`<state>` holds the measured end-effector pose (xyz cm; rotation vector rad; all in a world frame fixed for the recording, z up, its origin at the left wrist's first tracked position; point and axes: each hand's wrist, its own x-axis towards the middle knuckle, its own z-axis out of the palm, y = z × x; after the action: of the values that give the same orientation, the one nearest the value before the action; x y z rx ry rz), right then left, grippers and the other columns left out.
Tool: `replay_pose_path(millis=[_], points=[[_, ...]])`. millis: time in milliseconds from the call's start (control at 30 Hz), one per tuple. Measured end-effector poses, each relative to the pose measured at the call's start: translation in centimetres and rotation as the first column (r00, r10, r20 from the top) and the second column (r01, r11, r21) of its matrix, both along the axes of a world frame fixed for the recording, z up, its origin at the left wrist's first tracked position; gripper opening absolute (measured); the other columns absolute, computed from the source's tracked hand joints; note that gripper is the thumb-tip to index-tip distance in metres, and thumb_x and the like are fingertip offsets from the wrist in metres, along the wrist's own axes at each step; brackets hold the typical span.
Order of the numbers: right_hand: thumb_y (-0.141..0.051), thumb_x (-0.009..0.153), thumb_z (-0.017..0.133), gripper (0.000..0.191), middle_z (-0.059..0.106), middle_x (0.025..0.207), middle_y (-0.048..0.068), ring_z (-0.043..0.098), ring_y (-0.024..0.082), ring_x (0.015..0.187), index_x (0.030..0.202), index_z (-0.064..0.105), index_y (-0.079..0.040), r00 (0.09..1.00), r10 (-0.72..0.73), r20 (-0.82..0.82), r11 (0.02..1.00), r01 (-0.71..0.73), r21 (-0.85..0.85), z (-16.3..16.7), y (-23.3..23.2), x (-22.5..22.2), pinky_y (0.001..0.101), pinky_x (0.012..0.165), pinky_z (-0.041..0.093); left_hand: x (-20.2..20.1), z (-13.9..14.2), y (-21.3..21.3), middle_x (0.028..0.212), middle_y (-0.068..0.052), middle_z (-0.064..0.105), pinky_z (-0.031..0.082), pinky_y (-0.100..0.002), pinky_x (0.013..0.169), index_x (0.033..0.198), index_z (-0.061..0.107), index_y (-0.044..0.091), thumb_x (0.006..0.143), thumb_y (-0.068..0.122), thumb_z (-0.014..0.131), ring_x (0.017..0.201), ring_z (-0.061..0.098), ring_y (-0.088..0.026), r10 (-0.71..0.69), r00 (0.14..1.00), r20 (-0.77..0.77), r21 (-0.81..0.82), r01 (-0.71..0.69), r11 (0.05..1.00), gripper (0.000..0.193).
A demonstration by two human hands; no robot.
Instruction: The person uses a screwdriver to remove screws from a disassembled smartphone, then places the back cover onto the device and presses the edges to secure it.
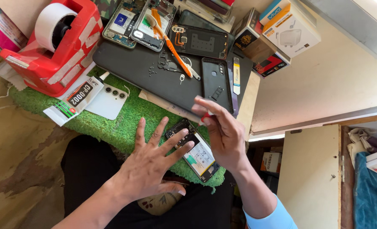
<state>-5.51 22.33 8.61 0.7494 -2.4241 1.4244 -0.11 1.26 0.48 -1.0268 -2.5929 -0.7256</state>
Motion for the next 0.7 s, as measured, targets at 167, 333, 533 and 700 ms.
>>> replay_pose_path(millis=[167, 333, 533, 700], points=[[-0.005, 0.093, 0.080, 0.022, 0.078, 0.097, 0.007, 0.074, 0.012, 0.084, 0.114, 0.076, -0.010, 0.960, -0.171, -0.223, 0.980, 0.188, 0.059, 0.3, -1.7, 0.1, 0.0248, 0.073, 0.060, 0.1, 0.0, 0.0, 0.159, -0.012, 0.031, -0.008, -0.075, 0.113, 0.156, 0.030, 0.026, 0.074, 0.091, 0.043, 0.150, 0.007, -0.049, 0.005, 1.000, 0.021, -0.013, -0.004, 1.000, 0.105], [0.001, 0.091, 0.066, 0.024, 0.074, 0.105, 0.015, 0.071, 0.024, 0.097, 0.114, 0.070, -0.002, 0.973, -0.073, -0.218, 0.982, 0.108, 0.155, 1.2, -1.4, 0.3, 0.0305, 0.081, 0.058, 0.1, 0.2, -0.1, 0.159, -0.012, 0.031, -0.007, -0.076, 0.113, 0.156, 0.031, 0.026, 0.074, 0.091, 0.044, 0.149, 0.008, -0.049, 0.006, 1.000, 0.022, -0.023, -0.006, 1.000, 0.106], [-0.008, 0.093, 0.078, 0.020, 0.076, 0.101, 0.006, 0.075, 0.018, 0.091, 0.112, 0.077, -0.015, 0.965, -0.202, -0.170, 0.965, 0.226, 0.135, -0.7, -1.2, 0.3, 0.0267, 0.079, 0.060, 0.0, 0.1, 0.0, 0.159, -0.012, 0.031, -0.007, -0.076, 0.112, 0.155, 0.029, 0.026, 0.074, 0.091, 0.043, 0.148, 0.007, -0.050, 0.010, 1.000, 0.026, -0.038, -0.009, 0.999, 0.105], [0.006, 0.097, 0.064, 0.028, 0.068, 0.131, 0.018, 0.072, 0.023, 0.110, 0.124, 0.069, -0.001, 0.984, -0.040, -0.175, 0.989, 0.063, 0.131, -0.3, -0.6, 0.2, 0.0272, 0.091, 0.059, 0.1, -0.1, -0.1, 0.160, -0.011, 0.030, -0.007, -0.075, 0.113, 0.159, 0.027, 0.028, 0.075, 0.092, 0.041, 0.149, 0.007, -0.049, 0.016, 1.000, -0.004, -0.044, -0.016, 0.999, 0.107]])
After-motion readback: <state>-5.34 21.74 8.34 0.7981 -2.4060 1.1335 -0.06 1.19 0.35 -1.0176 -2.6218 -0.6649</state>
